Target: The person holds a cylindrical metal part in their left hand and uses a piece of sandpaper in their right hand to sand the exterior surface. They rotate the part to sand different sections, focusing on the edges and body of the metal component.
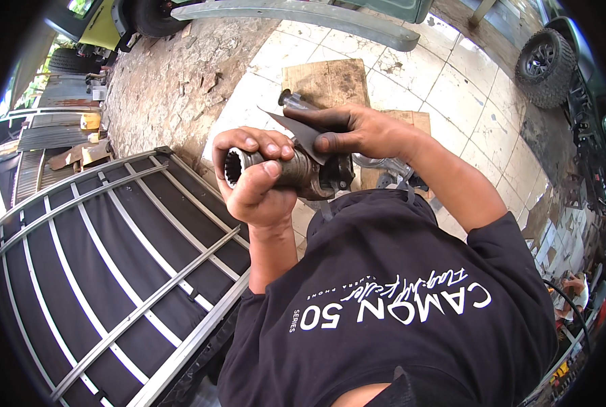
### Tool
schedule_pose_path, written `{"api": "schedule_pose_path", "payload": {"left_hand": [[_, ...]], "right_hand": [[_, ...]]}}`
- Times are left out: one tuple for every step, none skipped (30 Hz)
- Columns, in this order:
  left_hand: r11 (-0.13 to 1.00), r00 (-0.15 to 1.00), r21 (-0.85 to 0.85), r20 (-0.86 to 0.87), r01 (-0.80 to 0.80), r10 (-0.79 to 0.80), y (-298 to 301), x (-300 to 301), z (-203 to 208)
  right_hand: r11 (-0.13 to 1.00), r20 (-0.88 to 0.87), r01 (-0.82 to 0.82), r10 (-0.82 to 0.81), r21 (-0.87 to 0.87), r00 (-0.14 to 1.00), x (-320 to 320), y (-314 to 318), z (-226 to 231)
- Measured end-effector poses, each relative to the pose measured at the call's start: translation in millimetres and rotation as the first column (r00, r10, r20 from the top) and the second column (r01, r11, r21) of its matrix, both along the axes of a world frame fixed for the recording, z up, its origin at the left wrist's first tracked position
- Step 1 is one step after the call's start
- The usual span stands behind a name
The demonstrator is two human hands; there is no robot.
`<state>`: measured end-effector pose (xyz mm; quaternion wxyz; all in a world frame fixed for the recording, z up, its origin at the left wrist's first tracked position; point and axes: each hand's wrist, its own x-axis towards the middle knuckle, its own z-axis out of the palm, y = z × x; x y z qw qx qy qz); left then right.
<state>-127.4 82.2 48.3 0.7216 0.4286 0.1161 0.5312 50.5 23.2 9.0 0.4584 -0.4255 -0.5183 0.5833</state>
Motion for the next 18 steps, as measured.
{"api": "schedule_pose_path", "payload": {"left_hand": [[1.000,1.000,-0.024,0.004,0.005,-0.005,-0.4,-0.6,1.4],[0.999,1.000,-0.034,0.009,0.021,-0.020,-0.9,-2.3,1.7],[0.998,0.999,-0.046,0.018,0.035,-0.035,-2.0,-3.4,0.6],[0.997,0.998,-0.059,0.027,0.051,-0.049,-2.7,-3.7,-0.3],[0.998,0.999,-0.029,0.026,0.048,-0.048,-2.1,-1.6,0.1],[0.999,0.999,-0.001,0.021,0.045,-0.045,-1.2,0.4,1.4],[0.999,0.999,0.028,0.016,0.042,-0.042,-1.2,1.2,2.1],[0.999,0.999,0.019,0.010,0.031,-0.031,-2.2,0.4,1.8],[1.000,1.000,0.017,0.006,0.021,-0.021,-1.3,0.3,3.2],[1.000,1.000,0.015,0.003,0.010,-0.010,-0.1,-0.1,4.4],[0.999,0.998,0.051,-0.059,0.018,-0.015,4.5,-4.7,0.9],[0.999,0.999,0.041,-0.047,0.030,-0.028,4.7,-7.2,-0.9],[0.999,0.999,0.034,-0.032,0.042,-0.041,5.0,-8.1,-2.2],[0.998,0.998,0.027,-0.016,0.055,-0.055,5.7,-7.7,-2.8],[0.999,0.999,0.026,-0.037,0.027,-0.026,4.3,-6.3,-4.0],[0.999,0.999,0.018,-0.043,0.031,-0.030,3.1,-4.8,-4.8],[0.999,0.998,0.010,-0.048,0.035,-0.034,1.9,-3.3,-5.1],[0.999,0.998,0.014,-0.049,0.043,-0.042,3.1,-0.5,-3.5]], "right_hand": [[1.000,0.010,-0.011,0.011,-0.025,1.000,3.3,-1.9,-3.8],[0.998,0.019,-0.022,0.023,-0.050,1.000,8.8,-6.1,-10.3],[0.996,0.032,-0.033,0.035,-0.077,0.999,12.4,-8.5,-14.8],[0.999,0.016,-0.008,0.009,-0.046,1.000,12.0,-7.4,-18.0],[1.000,0.000,0.018,-0.018,-0.016,1.000,9.6,-4.6,-19.4],[0.999,-0.022,0.043,-0.042,0.013,0.999,5.4,-1.3,-19.7],[1.000,-0.006,0.026,-0.026,-0.013,1.000,4.3,3.1,-11.2],[1.000,-0.007,0.017,-0.017,0.002,1.000,2.6,4.6,-10.4],[1.000,-0.004,0.009,-0.009,0.024,1.000,2.3,7.2,-8.6],[0.999,-0.002,0.000,0.000,0.045,1.000,2.4,8.7,-7.5],[1.000,-0.009,-0.007,0.007,-0.006,1.000,3.3,5.2,-7.1],[0.999,0.061,0.033,-0.034,0.014,0.998,5.4,0.4,-16.0],[0.997,0.134,0.073,-0.078,0.039,0.988,7.6,-3.8,-26.8],[0.996,0.143,0.079,-0.084,0.042,0.986,9.4,-4.8,-33.1],[0.996,0.152,0.080,-0.086,0.041,0.985,9.8,-5.0,-34.9],[0.999,0.094,0.051,-0.052,0.019,0.994,7.1,-2.0,-23.9],[1.000,0.036,0.021,-0.021,-0.001,0.999,4.1,1.9,-12.7],[1.000,-0.018,-0.006,0.006,-0.008,1.000,3.2,7.2,-5.5]]}}
